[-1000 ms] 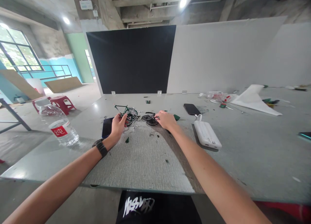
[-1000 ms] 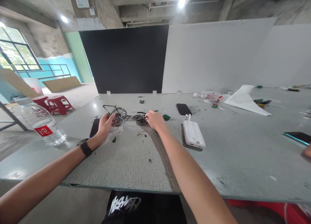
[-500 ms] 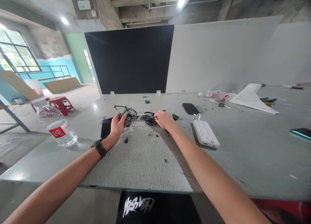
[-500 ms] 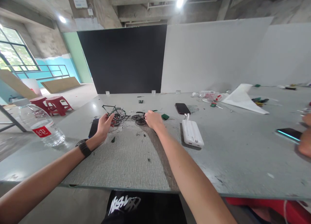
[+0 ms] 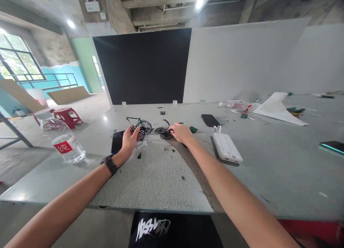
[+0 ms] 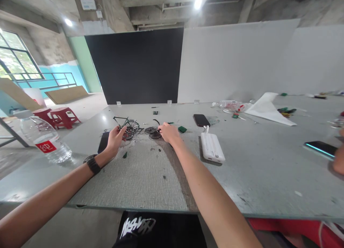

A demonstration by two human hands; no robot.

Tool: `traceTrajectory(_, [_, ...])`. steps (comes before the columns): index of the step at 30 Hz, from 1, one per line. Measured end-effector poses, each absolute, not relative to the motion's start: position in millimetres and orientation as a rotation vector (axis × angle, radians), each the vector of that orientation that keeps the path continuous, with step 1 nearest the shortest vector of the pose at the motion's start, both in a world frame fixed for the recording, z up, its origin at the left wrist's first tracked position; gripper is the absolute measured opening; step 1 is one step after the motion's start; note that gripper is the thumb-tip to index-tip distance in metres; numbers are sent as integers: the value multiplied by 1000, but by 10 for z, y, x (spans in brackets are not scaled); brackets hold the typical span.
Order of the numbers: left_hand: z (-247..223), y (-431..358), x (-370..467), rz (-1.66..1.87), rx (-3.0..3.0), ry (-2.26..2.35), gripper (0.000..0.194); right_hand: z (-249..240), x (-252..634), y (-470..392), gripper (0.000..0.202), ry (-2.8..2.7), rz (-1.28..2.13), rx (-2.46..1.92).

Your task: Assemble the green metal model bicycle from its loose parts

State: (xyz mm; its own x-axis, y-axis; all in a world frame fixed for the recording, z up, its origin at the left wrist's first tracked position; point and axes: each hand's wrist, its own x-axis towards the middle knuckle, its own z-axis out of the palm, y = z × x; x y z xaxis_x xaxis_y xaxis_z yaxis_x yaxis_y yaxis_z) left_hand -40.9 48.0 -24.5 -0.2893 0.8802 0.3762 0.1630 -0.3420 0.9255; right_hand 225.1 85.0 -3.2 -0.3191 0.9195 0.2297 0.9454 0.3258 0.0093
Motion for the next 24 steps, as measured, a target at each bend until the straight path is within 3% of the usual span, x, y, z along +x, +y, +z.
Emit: traceTrajectory(24, [-247,484,-402,1616,1432,1323,38,-10,2279,815,19,-2268,-138,-1629])
